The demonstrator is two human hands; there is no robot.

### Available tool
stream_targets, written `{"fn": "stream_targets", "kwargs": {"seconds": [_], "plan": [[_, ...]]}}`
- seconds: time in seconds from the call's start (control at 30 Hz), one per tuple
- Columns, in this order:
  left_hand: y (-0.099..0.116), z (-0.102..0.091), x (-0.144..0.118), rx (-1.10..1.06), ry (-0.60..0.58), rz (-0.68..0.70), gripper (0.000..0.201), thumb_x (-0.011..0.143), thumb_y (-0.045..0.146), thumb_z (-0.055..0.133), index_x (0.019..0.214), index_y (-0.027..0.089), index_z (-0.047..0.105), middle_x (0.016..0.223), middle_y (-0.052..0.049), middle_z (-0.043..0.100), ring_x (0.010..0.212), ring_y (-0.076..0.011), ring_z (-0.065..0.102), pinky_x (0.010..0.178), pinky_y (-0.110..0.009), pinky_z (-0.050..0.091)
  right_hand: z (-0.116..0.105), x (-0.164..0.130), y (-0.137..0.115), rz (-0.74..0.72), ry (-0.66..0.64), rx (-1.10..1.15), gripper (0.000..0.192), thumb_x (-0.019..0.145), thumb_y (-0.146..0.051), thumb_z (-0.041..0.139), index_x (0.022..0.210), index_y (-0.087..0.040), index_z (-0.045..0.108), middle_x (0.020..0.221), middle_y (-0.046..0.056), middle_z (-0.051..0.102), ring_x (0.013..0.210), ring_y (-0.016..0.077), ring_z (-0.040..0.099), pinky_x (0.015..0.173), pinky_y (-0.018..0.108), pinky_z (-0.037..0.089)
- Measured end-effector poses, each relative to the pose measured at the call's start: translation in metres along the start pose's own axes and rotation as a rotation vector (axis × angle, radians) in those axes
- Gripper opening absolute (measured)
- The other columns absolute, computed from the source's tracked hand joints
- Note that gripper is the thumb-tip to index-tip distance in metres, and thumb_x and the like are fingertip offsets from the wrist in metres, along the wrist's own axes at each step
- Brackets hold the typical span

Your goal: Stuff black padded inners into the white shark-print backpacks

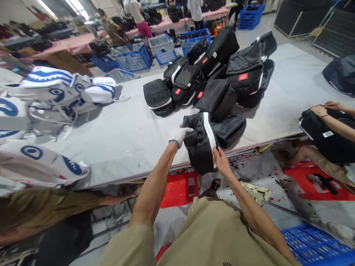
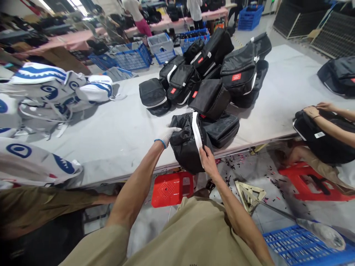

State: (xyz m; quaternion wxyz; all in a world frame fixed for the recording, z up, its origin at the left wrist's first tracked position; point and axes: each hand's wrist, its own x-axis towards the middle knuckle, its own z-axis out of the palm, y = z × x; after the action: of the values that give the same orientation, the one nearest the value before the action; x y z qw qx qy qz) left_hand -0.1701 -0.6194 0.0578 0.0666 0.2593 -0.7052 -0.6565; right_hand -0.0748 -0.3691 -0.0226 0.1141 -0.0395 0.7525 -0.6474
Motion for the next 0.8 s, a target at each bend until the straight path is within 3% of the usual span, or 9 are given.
{"fn": "stream_targets", "kwargs": {"seconds": [0.17, 0.23, 0.37, 0.47, 0.53, 0.6, 0.7, 0.8], "plan": [[0.0, -0.014, -0.001, -0.007, 0.018, -0.011, 0.056, 0.057, 0.028, 0.096, 0.107, 0.009, 0.079, 0.087, -0.007, 0.083, 0.095, -0.0277, 0.078, 0.094, -0.044, 0.063, 0.01, -0.023, 0.049, -0.015, 0.047, -0.104, 0.065, 0.106, -0.064, 0.046, 0.137, -0.015, 0.074, 0.145, 0.016, 0.072, 0.138, 0.0292, 0.062, 0.126, 0.045, 0.044], [0.0, -0.017, -0.005, -0.01, 0.014, -0.01, 0.057, 0.056, 0.027, 0.095, 0.108, 0.009, 0.08, 0.089, -0.007, 0.083, 0.096, -0.0275, 0.078, 0.095, -0.044, 0.063, 0.007, -0.028, 0.052, -0.041, 0.066, -0.166, 0.063, 0.106, -0.061, 0.047, 0.138, -0.014, 0.074, 0.144, 0.017, 0.073, 0.137, 0.0304, 0.063, 0.125, 0.045, 0.045], [0.003, -0.014, -0.02, 0.022, -0.037, 0.015, 0.056, 0.051, 0.027, 0.092, 0.104, 0.013, 0.083, 0.093, -0.009, 0.085, 0.093, -0.0294, 0.078, 0.091, -0.043, 0.064, -0.01, -0.008, 0.007, -0.239, 0.067, -0.396, 0.062, 0.105, -0.044, 0.052, 0.161, -0.017, 0.062, 0.149, 0.015, 0.072, 0.133, 0.0304, 0.067, 0.117, 0.041, 0.049], [0.009, -0.008, -0.032, 0.077, -0.125, 0.04, 0.053, 0.052, 0.032, 0.09, 0.102, 0.014, 0.085, 0.098, -0.01, 0.086, 0.093, -0.03, 0.078, 0.09, -0.043, 0.064, -0.026, 0.021, -0.031, -0.295, 0.055, -0.675, 0.055, 0.098, -0.028, 0.059, 0.152, -0.021, 0.069, 0.135, 0.014, 0.078, 0.124, 0.0323, 0.071, 0.105, 0.038, 0.05], [0.011, -0.007, -0.04, 0.11, -0.169, 0.077, 0.05, 0.056, 0.033, 0.088, 0.102, 0.014, 0.085, 0.101, -0.01, 0.087, 0.094, -0.0299, 0.078, 0.092, -0.042, 0.064, -0.038, 0.038, -0.036, -0.233, 0.058, -0.801, 0.04, 0.099, -0.027, 0.059, 0.134, -0.021, 0.076, 0.118, 0.014, 0.082, 0.112, 0.0319, 0.074, 0.094, 0.035, 0.048], [0.01, -0.012, -0.047, 0.135, -0.203, 0.124, 0.05, 0.059, 0.033, 0.086, 0.105, 0.014, 0.086, 0.102, -0.009, 0.087, 0.098, -0.03, 0.078, 0.094, -0.042, 0.063, -0.054, 0.05, -0.019, -0.095, 0.114, -0.797, 0.035, 0.108, -0.039, 0.052, 0.12, -0.019, 0.078, 0.106, 0.014, 0.082, 0.102, 0.0304, 0.075, 0.086, 0.032, 0.045], [0.001, -0.03, -0.055, 0.25, -0.22, 0.141, 0.049, 0.063, 0.031, 0.081, 0.109, 0.015, 0.086, 0.102, -0.006, 0.087, 0.101, -0.0307, 0.078, 0.095, -0.04, 0.063, -0.076, 0.044, 0.034, 0.228, 0.155, -0.636, 0.064, 0.114, -0.063, 0.036, 0.098, -0.016, 0.077, 0.101, 0.019, 0.081, 0.097, 0.0304, 0.074, 0.078, 0.032, 0.044], [-0.014, -0.054, -0.062, 0.449, -0.243, 0.135, 0.048, 0.065, 0.033, 0.078, 0.109, 0.017, 0.086, 0.102, -0.004, 0.087, 0.103, -0.0325, 0.077, 0.097, -0.042, 0.06, -0.077, 0.011, 0.089, 0.441, 0.072, -0.535, 0.074, 0.112, -0.07, 0.029, 0.078, -0.018, 0.069, 0.082, 0.021, 0.077, 0.086, 0.0302, 0.075, 0.072, 0.033, 0.046]]}}
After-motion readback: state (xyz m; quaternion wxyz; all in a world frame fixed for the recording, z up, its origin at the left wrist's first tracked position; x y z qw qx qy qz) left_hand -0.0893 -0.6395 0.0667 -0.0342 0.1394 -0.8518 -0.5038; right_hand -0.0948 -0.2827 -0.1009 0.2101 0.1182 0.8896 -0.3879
